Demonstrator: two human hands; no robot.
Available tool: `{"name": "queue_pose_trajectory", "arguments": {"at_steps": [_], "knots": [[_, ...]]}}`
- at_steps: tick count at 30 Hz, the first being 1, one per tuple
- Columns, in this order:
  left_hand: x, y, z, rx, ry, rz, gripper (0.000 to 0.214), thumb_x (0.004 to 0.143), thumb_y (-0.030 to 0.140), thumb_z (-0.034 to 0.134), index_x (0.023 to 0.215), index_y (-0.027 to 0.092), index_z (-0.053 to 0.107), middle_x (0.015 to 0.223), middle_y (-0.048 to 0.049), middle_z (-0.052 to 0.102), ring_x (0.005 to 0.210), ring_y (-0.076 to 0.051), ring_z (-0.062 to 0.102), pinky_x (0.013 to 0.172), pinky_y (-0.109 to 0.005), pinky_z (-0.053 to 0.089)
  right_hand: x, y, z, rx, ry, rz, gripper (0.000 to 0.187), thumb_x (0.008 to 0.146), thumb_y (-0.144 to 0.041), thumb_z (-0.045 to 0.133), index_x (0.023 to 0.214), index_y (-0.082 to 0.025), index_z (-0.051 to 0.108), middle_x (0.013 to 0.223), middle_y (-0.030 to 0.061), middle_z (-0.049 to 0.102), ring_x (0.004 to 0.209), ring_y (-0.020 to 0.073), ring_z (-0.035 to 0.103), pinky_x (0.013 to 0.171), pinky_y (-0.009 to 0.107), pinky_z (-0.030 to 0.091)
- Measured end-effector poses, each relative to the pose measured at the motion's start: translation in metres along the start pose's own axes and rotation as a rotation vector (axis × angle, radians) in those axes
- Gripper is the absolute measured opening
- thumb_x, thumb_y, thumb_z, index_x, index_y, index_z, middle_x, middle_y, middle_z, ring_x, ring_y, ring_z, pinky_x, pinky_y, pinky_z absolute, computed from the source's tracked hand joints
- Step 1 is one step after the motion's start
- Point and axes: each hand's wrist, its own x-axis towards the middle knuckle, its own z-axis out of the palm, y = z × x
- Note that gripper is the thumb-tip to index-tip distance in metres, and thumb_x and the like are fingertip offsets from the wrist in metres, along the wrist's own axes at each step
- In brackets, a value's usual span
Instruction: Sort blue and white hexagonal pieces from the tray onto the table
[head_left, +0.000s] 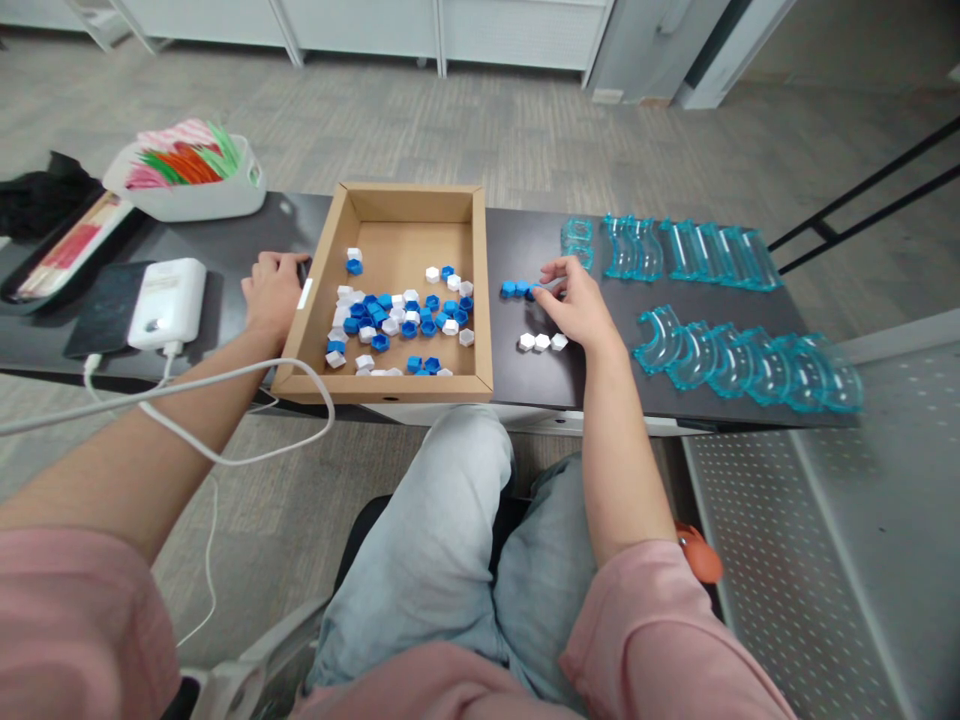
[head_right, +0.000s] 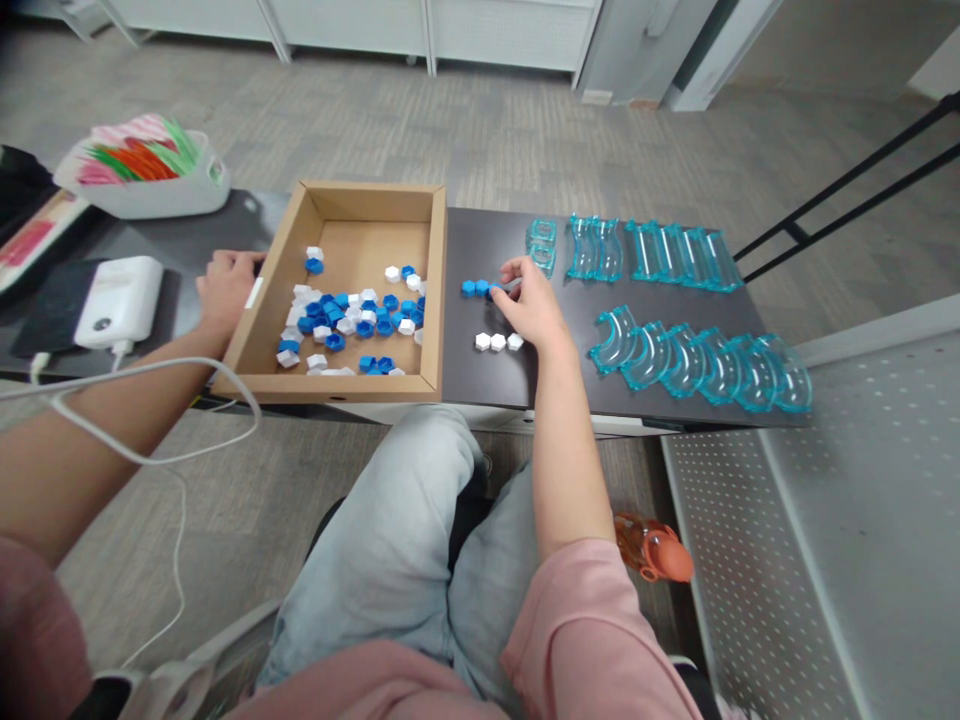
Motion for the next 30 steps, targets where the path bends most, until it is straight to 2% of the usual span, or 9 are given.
{"name": "queue_pose_trajectory", "arguments": {"at_steps": [8,21,26,30], "knots": [[0.000,-0.001,0.000,0.018,-0.010,-0.003,0.076,0.117,0.054,0.028,0.180,0.019,0.053,0.178,-0.0271,0.049,0.165,-0.045,0.047,0.140,-0.061,0.035,0.001,0.003,0.001,-0.051,-0.057,-0.028,0.030,0.099,-0.041,0.083,0.124,-0.027,0.073,0.119,0.0077,0.079,0.090,0.0243,0.069,0.095,0.045,0.063],[0.001,-0.001,0.007,0.022,0.072,0.011,0.068,0.117,0.039,0.037,0.175,0.016,0.062,0.174,-0.0291,0.057,0.161,-0.046,0.053,0.136,-0.064,0.041,0.004,0.013,0.003,-0.075,-0.047,-0.088,0.024,0.103,-0.046,0.086,0.118,-0.029,0.077,0.120,0.0077,0.079,0.091,0.0258,0.067,0.093,0.046,0.063],[0.002,-0.002,0.008,0.014,0.078,0.011,0.067,0.117,0.039,0.037,0.176,0.018,0.062,0.173,-0.0288,0.057,0.160,-0.046,0.054,0.136,-0.063,0.041,0.004,0.013,0.003,-0.097,-0.046,-0.085,0.021,0.102,-0.041,0.085,0.116,-0.028,0.078,0.119,0.0082,0.079,0.088,0.0253,0.067,0.095,0.048,0.063],[0.002,-0.002,0.008,0.034,0.076,0.012,0.067,0.119,0.043,0.037,0.176,0.017,0.061,0.173,-0.0291,0.056,0.160,-0.045,0.054,0.135,-0.061,0.041,0.003,0.012,0.004,-0.093,-0.042,-0.080,0.024,0.102,-0.045,0.085,0.117,-0.028,0.079,0.119,0.0084,0.079,0.089,0.0255,0.067,0.094,0.048,0.065]]}}
